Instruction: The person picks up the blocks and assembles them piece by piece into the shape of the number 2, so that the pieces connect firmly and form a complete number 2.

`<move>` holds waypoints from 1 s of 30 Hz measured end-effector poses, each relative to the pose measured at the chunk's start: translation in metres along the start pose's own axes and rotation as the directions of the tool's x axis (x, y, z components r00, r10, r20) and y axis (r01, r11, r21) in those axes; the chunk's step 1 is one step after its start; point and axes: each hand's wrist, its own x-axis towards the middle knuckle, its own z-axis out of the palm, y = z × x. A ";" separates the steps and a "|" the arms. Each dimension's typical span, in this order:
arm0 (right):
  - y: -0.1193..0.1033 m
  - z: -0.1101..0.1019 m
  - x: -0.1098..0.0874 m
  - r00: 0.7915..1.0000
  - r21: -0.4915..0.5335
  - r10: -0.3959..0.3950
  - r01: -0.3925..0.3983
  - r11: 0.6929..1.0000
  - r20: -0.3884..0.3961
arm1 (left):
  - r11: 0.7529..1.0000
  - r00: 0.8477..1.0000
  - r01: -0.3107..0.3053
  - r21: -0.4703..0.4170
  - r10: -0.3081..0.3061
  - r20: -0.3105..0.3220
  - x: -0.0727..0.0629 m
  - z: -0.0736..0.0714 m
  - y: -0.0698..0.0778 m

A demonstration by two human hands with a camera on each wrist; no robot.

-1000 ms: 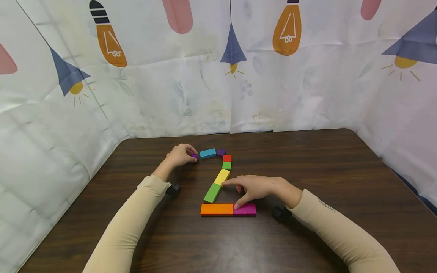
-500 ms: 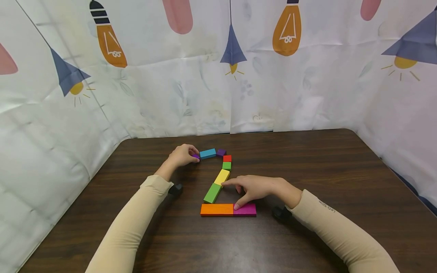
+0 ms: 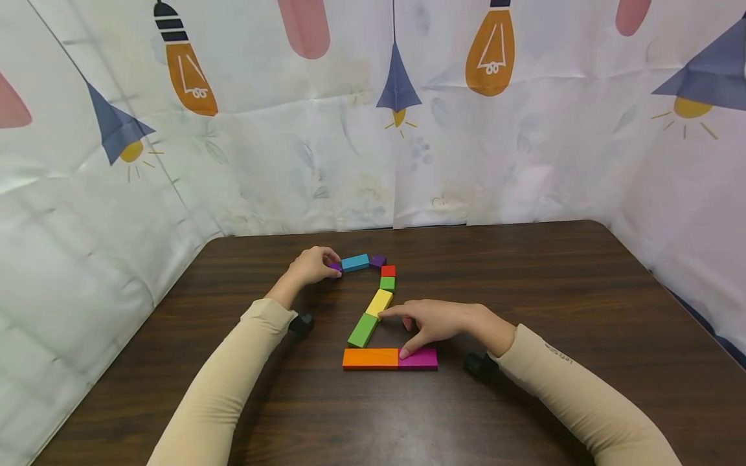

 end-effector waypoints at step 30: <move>0.024 0.006 0.009 0.998 0.005 -0.061 0.061 0.998 0.001 | 1.000 1.000 0.002 -0.010 -0.002 0.013 0.000 -0.001 -0.003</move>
